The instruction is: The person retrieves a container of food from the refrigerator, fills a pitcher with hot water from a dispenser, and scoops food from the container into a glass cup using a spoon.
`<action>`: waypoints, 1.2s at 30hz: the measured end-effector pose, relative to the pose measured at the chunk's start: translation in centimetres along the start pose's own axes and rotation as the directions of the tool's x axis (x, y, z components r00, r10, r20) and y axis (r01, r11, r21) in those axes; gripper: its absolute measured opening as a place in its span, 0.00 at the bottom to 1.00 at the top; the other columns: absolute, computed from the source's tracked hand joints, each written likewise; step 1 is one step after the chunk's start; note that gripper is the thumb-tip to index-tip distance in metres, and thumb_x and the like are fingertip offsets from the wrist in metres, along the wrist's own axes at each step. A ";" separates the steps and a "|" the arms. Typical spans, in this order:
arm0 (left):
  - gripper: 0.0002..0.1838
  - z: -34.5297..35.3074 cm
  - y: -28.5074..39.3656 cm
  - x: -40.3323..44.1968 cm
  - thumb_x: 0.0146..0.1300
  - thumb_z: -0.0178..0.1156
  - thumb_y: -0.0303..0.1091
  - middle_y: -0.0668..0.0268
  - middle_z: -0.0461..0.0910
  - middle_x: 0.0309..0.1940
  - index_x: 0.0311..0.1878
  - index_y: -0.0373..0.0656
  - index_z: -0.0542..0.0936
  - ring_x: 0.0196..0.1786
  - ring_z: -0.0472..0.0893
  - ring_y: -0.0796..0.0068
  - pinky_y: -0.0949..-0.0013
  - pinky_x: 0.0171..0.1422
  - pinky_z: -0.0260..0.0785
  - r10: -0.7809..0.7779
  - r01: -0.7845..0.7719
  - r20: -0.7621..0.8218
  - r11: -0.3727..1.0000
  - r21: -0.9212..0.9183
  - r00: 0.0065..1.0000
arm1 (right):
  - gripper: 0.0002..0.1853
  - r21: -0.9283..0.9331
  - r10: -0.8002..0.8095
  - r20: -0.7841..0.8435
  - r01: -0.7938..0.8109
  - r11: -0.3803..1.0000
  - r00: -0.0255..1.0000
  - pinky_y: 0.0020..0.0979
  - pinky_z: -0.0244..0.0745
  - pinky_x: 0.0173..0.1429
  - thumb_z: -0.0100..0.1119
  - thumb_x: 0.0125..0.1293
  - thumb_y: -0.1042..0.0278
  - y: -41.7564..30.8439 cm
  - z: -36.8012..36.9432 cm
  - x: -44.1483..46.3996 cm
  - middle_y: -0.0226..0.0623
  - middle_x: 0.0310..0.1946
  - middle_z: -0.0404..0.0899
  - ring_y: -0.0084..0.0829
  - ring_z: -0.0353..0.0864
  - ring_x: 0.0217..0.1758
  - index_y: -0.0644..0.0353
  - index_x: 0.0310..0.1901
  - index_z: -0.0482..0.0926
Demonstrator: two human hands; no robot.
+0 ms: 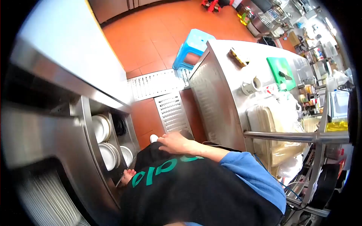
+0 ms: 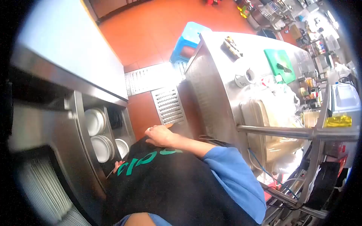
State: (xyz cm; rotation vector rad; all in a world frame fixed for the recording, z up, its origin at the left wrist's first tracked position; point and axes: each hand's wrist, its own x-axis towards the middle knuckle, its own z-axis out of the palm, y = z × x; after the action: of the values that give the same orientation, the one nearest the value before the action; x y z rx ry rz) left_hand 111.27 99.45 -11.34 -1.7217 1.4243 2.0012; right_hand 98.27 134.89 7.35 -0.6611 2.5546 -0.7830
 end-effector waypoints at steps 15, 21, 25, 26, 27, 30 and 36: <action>0.19 35.0 11.4 4.6 0.63 0.57 0.46 0.59 0.79 0.36 0.40 0.35 0.75 0.37 0.80 0.66 0.65 0.39 0.76 -0.089 -0.135 0.314 0.768 0.625 0.945 | 0.16 0.043 0.133 0.086 -0.137 0.990 0.987 0.47 0.75 0.46 0.60 0.60 0.54 26.7 -17.9 18.1 0.47 0.36 0.80 0.48 0.80 0.42 0.61 0.39 0.76; 0.18 53.2 17.9 5.9 0.64 0.57 0.45 0.59 0.79 0.34 0.42 0.36 0.75 0.36 0.80 0.68 0.66 0.38 0.75 -0.047 -0.312 0.475 0.696 0.647 0.879 | 0.17 -0.006 0.346 -0.238 -0.357 0.934 0.908 0.46 0.75 0.47 0.58 0.60 0.58 40.9 -28.6 21.6 0.46 0.40 0.80 0.48 0.79 0.45 0.56 0.49 0.77; 0.17 56.5 21.1 11.9 0.65 0.56 0.45 0.60 0.79 0.34 0.42 0.37 0.75 0.34 0.80 0.69 0.67 0.37 0.75 -0.156 -0.247 0.408 0.590 0.769 0.899 | 0.17 -0.029 0.548 -0.357 -0.596 0.803 0.756 0.46 0.75 0.47 0.60 0.60 0.53 51.6 -30.1 20.2 0.46 0.38 0.80 0.50 0.79 0.44 0.55 0.46 0.79; 0.17 57.0 22.4 14.0 0.65 0.56 0.44 0.60 0.79 0.33 0.43 0.37 0.75 0.34 0.80 0.69 0.67 0.36 0.75 -0.190 -0.222 0.378 0.547 0.807 0.906 | 0.17 -0.037 0.676 -0.262 -0.707 0.707 0.689 0.46 0.75 0.47 0.60 0.60 0.53 53.3 -30.7 19.8 0.46 0.38 0.81 0.49 0.79 0.44 0.55 0.45 0.79; 0.17 57.4 23.7 16.0 0.65 0.56 0.44 0.60 0.79 0.33 0.43 0.37 0.75 0.34 0.80 0.69 0.67 0.36 0.75 -0.228 -0.195 0.341 0.491 0.849 0.912 | 0.17 -0.056 0.789 -0.159 -0.803 0.594 0.594 0.46 0.74 0.47 0.60 0.60 0.52 54.6 -31.2 19.1 0.46 0.37 0.81 0.49 0.80 0.44 0.56 0.44 0.80; 0.17 61.3 30.3 21.6 0.65 0.55 0.44 0.61 0.79 0.32 0.44 0.38 0.75 0.33 0.80 0.70 0.68 0.35 0.74 -0.302 -0.152 0.246 0.303 0.941 0.921 | 0.18 0.062 0.940 -0.004 -0.938 0.340 0.341 0.47 0.75 0.50 0.58 0.60 0.50 58.1 -29.9 16.7 0.47 0.42 0.81 0.48 0.80 0.48 0.58 0.40 0.80; 0.16 91.4 47.6 32.9 0.66 0.55 0.43 0.61 0.79 0.31 0.45 0.39 0.75 0.31 0.79 0.72 0.69 0.34 0.74 -0.121 -0.518 0.537 0.157 0.841 0.835 | 0.17 0.375 0.958 0.155 -0.911 0.170 0.242 0.41 0.76 0.49 0.59 0.61 0.51 54.6 -26.4 20.2 0.43 0.39 0.83 0.42 0.82 0.44 0.56 0.42 0.84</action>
State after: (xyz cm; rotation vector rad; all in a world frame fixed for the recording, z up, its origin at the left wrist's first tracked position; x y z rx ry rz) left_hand 6.40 123.99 -22.02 -0.3294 2.0439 0.8228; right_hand 51.54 175.14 -9.53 1.1425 2.0959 -0.7633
